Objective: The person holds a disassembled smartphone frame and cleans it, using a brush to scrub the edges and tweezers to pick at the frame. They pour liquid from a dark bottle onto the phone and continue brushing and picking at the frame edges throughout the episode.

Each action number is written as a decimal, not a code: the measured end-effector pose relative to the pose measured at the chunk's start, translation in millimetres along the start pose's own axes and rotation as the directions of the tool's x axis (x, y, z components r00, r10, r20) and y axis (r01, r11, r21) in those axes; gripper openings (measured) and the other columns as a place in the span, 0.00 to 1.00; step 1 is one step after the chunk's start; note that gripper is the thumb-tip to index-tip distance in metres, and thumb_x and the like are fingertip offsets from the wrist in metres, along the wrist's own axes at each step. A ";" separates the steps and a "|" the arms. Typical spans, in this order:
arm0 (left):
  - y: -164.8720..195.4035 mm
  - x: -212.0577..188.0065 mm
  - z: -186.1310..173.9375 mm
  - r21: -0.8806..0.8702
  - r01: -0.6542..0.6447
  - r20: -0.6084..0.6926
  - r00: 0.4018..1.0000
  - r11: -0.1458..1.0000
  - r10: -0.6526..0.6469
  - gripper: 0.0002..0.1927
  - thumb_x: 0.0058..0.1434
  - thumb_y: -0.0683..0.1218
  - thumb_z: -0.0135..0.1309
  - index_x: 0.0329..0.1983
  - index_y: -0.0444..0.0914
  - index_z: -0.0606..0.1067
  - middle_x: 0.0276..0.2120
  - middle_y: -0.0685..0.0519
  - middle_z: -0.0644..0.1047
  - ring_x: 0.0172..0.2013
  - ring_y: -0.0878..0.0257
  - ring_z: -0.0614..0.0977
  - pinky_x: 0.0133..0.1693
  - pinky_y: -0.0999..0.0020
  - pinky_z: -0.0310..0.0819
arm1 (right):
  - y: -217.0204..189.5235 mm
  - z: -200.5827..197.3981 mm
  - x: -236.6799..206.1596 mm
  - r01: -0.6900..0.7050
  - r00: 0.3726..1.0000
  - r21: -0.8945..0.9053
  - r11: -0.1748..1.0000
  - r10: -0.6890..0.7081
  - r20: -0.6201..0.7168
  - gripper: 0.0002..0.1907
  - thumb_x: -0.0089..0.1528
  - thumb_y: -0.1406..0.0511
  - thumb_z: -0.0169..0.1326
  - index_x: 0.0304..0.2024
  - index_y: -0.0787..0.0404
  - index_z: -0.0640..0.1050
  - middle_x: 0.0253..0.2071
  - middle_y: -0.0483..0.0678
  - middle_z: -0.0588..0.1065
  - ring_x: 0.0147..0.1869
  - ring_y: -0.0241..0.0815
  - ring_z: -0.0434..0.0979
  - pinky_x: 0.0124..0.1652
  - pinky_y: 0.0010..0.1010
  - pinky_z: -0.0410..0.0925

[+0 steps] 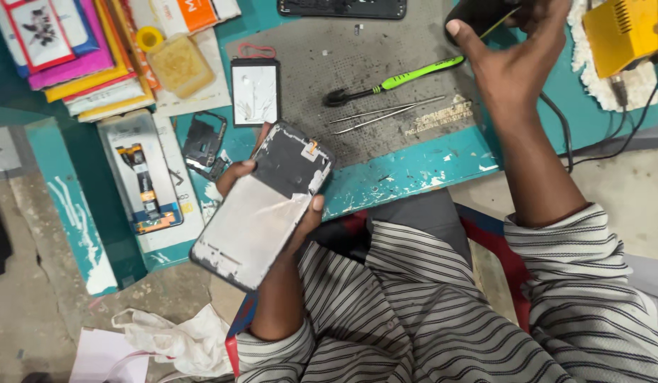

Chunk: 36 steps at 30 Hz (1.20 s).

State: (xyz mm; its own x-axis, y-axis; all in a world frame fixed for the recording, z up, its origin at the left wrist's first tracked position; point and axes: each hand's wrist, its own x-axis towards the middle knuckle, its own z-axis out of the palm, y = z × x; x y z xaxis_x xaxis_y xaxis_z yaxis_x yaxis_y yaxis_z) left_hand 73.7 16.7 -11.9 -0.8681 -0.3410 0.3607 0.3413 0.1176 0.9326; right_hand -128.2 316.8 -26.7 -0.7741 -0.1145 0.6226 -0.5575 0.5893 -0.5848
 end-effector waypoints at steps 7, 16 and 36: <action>-6.2 24.2 13.9 -0.168 0.025 -0.058 0.998 0.986 -0.035 0.40 0.60 0.45 0.71 0.66 0.39 0.56 0.65 0.40 0.69 0.61 0.57 0.77 0.64 0.67 0.76 | -47.8 7.9 28.8 0.203 0.977 0.053 0.978 -0.205 0.058 0.29 0.66 0.69 0.73 0.59 0.66 0.66 0.55 0.55 0.73 0.60 0.48 0.78 0.59 0.35 0.72; -17.4 53.1 20.7 -0.072 0.144 0.129 0.983 0.987 -0.134 0.49 0.52 0.45 0.66 0.74 0.36 0.54 0.65 0.41 0.73 0.62 0.55 0.76 0.67 0.71 0.64 | -63.0 49.5 43.9 0.614 0.789 -0.123 0.780 -0.611 0.065 0.20 0.65 0.72 0.66 0.54 0.59 0.72 0.56 0.55 0.71 0.65 0.60 0.74 0.68 0.61 0.63; -27.2 49.3 22.7 0.352 -0.257 0.048 0.965 0.900 0.256 0.41 0.57 0.49 0.69 0.60 0.38 0.52 0.70 0.35 0.63 0.64 0.54 0.75 0.62 0.73 0.72 | -41.4 44.1 14.2 0.669 0.742 -0.250 0.699 -0.647 0.177 0.18 0.66 0.70 0.67 0.54 0.48 0.77 0.56 0.44 0.72 0.69 0.48 0.68 0.70 0.59 0.54</action>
State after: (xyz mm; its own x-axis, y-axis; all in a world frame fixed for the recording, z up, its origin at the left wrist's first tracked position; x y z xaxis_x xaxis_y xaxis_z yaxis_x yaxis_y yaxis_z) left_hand 13.5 17.9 -19.2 -0.7679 -0.2542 0.5880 0.4031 0.5216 0.7519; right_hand -129.4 255.5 -16.6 -0.2671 -0.6077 0.7479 -0.8330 0.5358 0.1379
